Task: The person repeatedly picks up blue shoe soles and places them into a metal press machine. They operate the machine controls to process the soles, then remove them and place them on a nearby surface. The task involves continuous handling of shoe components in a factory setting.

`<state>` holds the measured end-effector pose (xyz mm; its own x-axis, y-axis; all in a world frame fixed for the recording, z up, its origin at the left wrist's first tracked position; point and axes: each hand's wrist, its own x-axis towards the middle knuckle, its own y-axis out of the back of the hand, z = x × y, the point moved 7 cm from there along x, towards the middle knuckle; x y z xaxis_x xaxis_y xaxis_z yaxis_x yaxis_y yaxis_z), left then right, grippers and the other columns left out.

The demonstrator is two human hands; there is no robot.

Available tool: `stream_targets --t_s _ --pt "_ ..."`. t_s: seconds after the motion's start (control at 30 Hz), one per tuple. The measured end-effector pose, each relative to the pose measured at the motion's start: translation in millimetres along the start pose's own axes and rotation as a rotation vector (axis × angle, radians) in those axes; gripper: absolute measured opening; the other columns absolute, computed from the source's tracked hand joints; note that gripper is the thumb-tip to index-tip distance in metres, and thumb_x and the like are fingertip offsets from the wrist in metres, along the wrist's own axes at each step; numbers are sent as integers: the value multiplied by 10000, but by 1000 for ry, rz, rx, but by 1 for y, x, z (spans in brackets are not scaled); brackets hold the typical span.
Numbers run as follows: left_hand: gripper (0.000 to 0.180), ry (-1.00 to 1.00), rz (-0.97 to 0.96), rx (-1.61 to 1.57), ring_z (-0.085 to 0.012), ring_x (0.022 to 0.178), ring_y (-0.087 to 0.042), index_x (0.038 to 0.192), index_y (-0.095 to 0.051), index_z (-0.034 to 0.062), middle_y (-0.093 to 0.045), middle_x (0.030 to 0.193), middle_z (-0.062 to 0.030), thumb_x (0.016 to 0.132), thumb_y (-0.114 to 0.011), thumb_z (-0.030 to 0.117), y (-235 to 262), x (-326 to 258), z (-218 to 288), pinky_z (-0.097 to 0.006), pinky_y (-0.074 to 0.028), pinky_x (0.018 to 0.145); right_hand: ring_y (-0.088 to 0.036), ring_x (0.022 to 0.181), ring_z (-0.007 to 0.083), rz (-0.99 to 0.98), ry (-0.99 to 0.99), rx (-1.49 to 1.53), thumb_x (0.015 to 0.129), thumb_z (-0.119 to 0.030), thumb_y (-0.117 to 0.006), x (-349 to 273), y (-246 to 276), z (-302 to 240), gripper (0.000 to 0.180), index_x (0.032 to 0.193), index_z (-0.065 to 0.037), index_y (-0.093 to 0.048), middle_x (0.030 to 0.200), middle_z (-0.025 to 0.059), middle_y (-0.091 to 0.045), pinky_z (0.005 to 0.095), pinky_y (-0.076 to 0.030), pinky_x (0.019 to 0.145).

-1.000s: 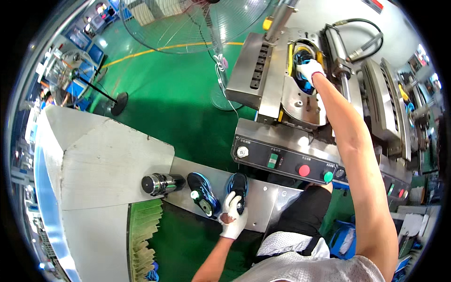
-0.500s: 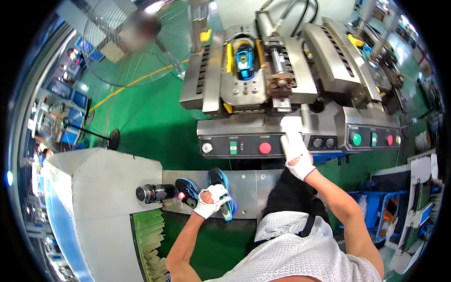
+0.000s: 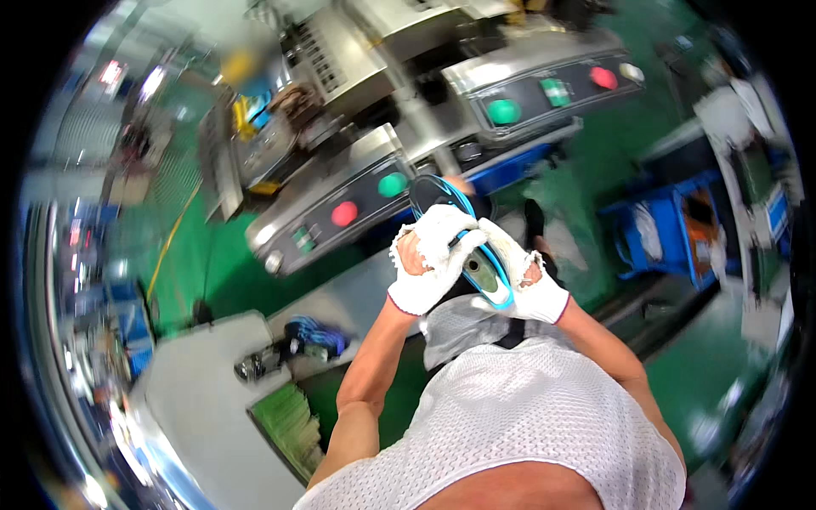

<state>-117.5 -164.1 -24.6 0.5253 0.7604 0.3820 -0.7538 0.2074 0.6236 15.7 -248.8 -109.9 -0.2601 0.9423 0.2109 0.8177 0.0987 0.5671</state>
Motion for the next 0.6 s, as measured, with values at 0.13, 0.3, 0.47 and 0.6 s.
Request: stream_targets --t_s 0.13,0.3,0.47,0.6 --pt "152 -156 -132 -342 -274 920 -725 1016 -756 25 -726 1006 -140 867 -729 32 -70 84 83 -385 -577 805 -490 1444 418 462 -163 -169 741 -300 -904 -65 101 -6 1061 1586 38 -358 1538 258 -491 481 -396 1216" --pt "813 -82 -550 -798 -284 1187 -662 1597 -359 1 -582 1415 -203 892 -754 86 -171 136 185 -366 -582 950 -569 1339 267 1125 -287 179 825 -309 -872 -158 213 44 964 1580 30 -377 1441 152 -588 407 -418 1174" --pt "798 -614 -449 -435 -429 1282 -627 1429 -543 -16 -544 1498 -261 725 -904 82 -191 114 179 -458 -572 1004 -617 1229 240 1685 -327 -51 960 -263 -780 -193 386 127 574 1414 19 -572 1362 137 -648 416 -476 1098" --pt "579 -311 -521 -334 -435 1252 -646 1351 -626 18 -618 1409 -251 824 -852 97 -222 70 87 -470 -560 1013 -627 1291 305 1078 -724 -991 1058 -390 -616 -214 567 271 551 1448 -1 -599 1422 133 -668 440 -458 1114"
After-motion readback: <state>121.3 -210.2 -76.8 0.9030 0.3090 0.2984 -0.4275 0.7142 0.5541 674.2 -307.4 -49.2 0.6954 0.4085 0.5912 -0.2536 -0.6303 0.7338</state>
